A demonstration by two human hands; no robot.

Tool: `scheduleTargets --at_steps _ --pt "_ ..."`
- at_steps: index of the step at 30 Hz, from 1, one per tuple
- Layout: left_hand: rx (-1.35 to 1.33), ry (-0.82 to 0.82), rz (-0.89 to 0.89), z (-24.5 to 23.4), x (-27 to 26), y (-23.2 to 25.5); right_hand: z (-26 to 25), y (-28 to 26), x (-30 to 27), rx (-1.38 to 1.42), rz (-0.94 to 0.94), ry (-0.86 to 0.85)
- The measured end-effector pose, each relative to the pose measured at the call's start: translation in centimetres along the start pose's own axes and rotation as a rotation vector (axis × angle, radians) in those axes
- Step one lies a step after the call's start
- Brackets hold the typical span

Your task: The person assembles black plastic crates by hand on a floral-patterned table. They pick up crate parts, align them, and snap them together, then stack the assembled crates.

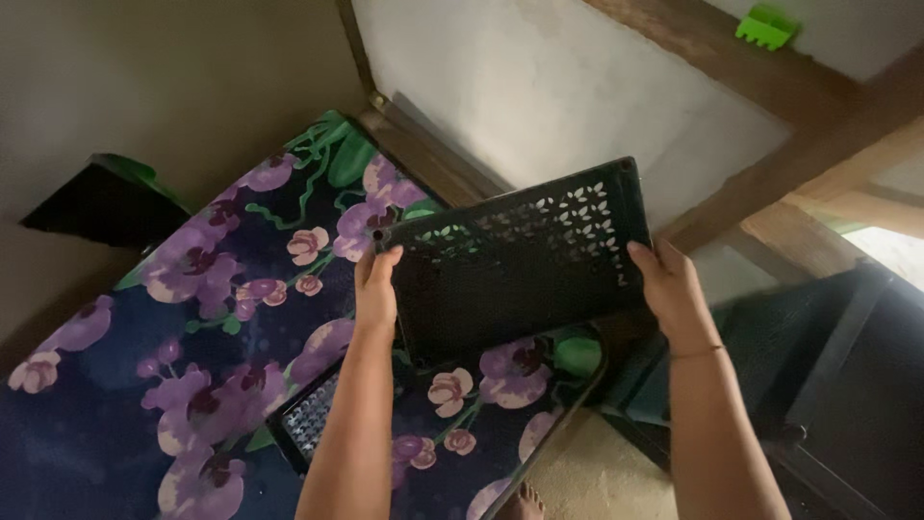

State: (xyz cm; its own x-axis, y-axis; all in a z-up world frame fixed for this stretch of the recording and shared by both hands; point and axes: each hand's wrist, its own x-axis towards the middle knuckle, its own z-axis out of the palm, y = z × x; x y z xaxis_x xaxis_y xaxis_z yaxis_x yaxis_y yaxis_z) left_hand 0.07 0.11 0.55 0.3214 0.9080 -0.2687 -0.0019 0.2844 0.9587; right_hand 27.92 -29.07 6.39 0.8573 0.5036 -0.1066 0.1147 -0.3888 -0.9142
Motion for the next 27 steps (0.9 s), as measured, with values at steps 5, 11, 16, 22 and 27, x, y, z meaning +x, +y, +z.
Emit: scheduleTargets --at_steps 5,11,16,22,27 --pt "-0.054 -0.056 0.147 -0.6 -1.7 2.6 1.5 0.3 -0.5 -0.048 -0.026 0.079" --pt "-0.031 -0.131 0.058 -1.8 -5.7 5.4 2.1 -2.5 -1.7 -0.059 -0.140 0.145" --pt "-0.202 -0.180 0.221 -5.2 -9.5 7.0 3.9 -6.4 -3.1 0.082 -0.066 0.048" --pt "-0.325 0.006 0.289 -12.1 -12.7 9.2 9.7 -9.6 -6.4 0.519 -0.305 -0.273" --pt "-0.323 0.188 0.321 -18.2 -15.2 9.6 15.4 -12.0 -10.1 0.300 -0.375 -0.339"
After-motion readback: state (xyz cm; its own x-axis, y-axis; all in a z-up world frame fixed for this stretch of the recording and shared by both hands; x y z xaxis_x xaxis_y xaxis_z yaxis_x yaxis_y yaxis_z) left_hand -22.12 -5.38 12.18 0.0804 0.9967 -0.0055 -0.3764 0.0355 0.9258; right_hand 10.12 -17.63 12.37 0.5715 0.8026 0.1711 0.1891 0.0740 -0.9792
